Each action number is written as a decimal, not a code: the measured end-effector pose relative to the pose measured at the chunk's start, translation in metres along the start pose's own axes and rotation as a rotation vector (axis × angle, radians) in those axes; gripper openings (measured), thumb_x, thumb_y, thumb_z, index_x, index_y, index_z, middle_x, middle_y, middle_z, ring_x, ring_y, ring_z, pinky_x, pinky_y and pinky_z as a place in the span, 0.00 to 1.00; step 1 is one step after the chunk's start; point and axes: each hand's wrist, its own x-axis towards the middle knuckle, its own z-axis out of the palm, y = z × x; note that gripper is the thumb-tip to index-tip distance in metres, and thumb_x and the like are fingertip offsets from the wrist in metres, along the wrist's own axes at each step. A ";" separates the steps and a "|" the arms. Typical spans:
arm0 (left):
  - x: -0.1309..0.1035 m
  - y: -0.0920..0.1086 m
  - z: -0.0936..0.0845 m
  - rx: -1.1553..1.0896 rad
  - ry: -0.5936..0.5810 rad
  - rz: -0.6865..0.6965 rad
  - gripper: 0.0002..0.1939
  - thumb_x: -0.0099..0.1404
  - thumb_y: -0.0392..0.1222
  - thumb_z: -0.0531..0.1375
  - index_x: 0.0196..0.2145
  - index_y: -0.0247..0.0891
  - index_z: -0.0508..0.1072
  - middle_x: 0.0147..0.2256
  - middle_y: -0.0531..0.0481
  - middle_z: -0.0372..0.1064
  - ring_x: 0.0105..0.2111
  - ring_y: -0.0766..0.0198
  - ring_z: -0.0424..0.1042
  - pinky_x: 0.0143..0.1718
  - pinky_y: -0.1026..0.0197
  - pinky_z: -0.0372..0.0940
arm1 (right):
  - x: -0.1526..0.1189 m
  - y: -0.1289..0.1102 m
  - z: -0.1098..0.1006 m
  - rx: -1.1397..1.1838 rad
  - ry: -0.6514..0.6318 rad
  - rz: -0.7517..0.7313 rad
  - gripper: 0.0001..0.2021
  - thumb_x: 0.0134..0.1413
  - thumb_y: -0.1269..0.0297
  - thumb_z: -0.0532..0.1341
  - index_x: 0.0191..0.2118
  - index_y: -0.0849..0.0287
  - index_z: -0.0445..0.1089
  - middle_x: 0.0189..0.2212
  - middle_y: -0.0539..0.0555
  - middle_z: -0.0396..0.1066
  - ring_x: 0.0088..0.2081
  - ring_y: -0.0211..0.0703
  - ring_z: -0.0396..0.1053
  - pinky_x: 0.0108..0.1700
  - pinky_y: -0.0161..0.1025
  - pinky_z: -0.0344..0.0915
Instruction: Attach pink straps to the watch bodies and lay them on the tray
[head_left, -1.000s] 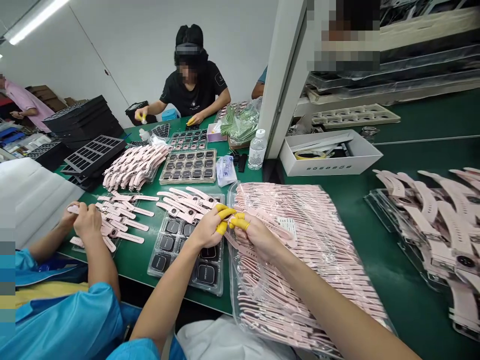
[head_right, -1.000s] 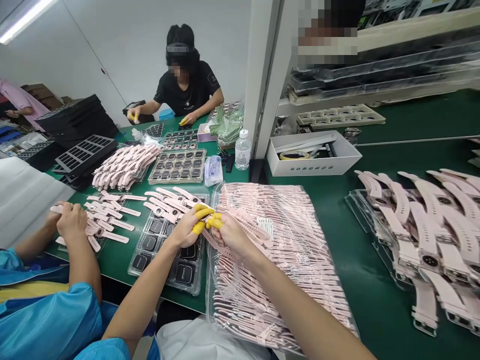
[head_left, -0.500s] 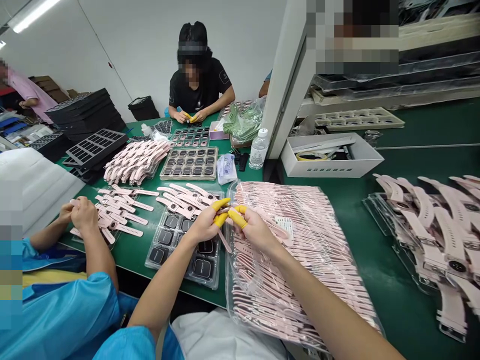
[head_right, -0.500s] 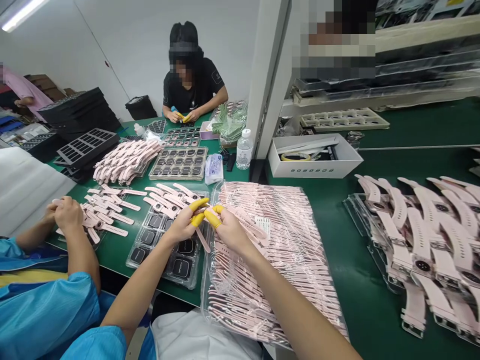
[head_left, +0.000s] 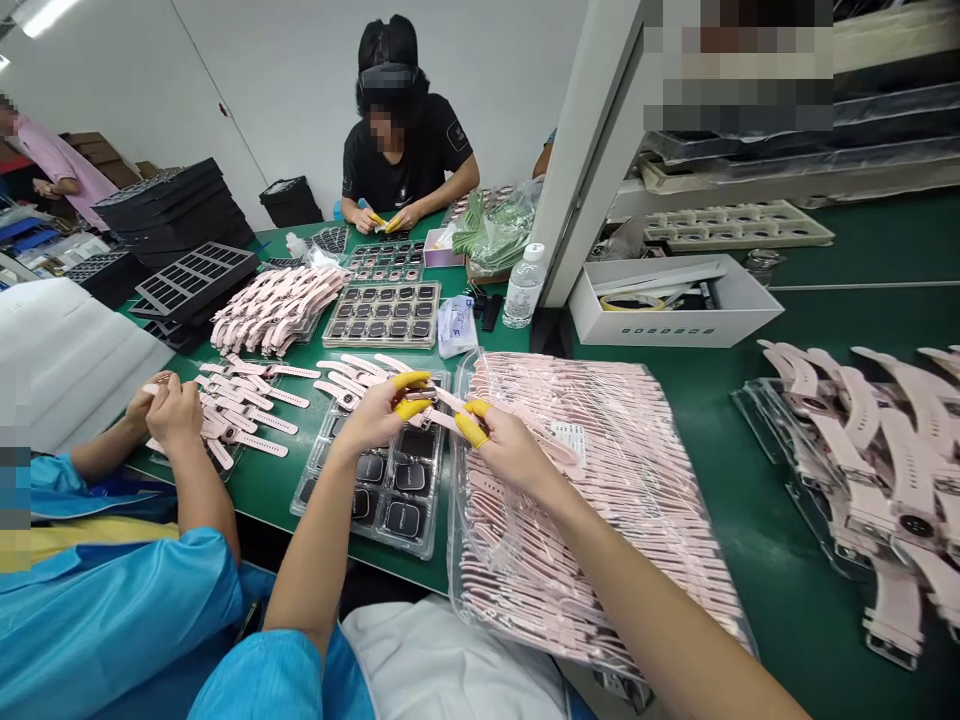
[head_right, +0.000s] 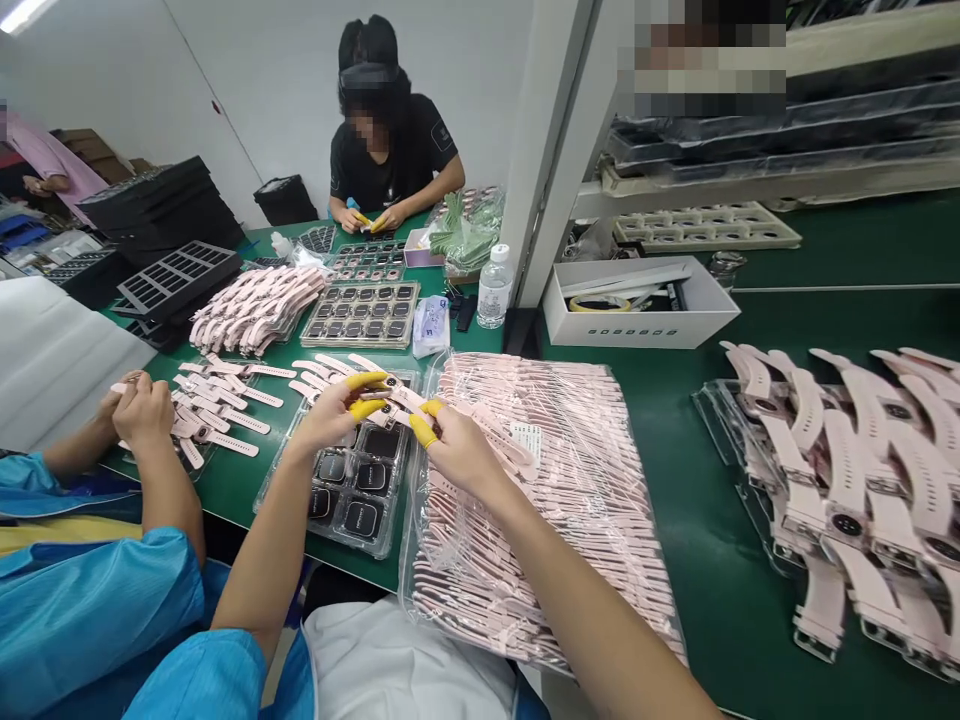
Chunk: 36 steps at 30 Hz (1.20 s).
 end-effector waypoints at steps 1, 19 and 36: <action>-0.004 0.006 -0.009 0.084 -0.039 -0.020 0.24 0.69 0.46 0.64 0.60 0.38 0.71 0.53 0.41 0.77 0.49 0.56 0.79 0.51 0.53 0.74 | -0.001 -0.002 -0.001 -0.051 -0.011 -0.031 0.14 0.68 0.53 0.55 0.34 0.55 0.68 0.34 0.52 0.69 0.36 0.46 0.66 0.39 0.42 0.58; -0.015 -0.016 -0.039 1.076 -0.280 0.146 0.14 0.69 0.29 0.54 0.45 0.38 0.77 0.46 0.42 0.70 0.50 0.53 0.69 0.65 0.37 0.57 | -0.010 -0.009 0.010 -0.742 -0.306 -0.130 0.08 0.69 0.69 0.54 0.39 0.58 0.70 0.38 0.60 0.75 0.31 0.47 0.69 0.31 0.43 0.47; -0.063 0.005 -0.012 1.353 -0.315 -0.212 0.13 0.73 0.33 0.53 0.48 0.31 0.77 0.49 0.34 0.74 0.50 0.44 0.71 0.46 0.47 0.68 | -0.001 -0.005 -0.050 -0.923 -0.093 0.243 0.13 0.71 0.60 0.56 0.51 0.62 0.72 0.51 0.65 0.69 0.52 0.58 0.70 0.40 0.43 0.63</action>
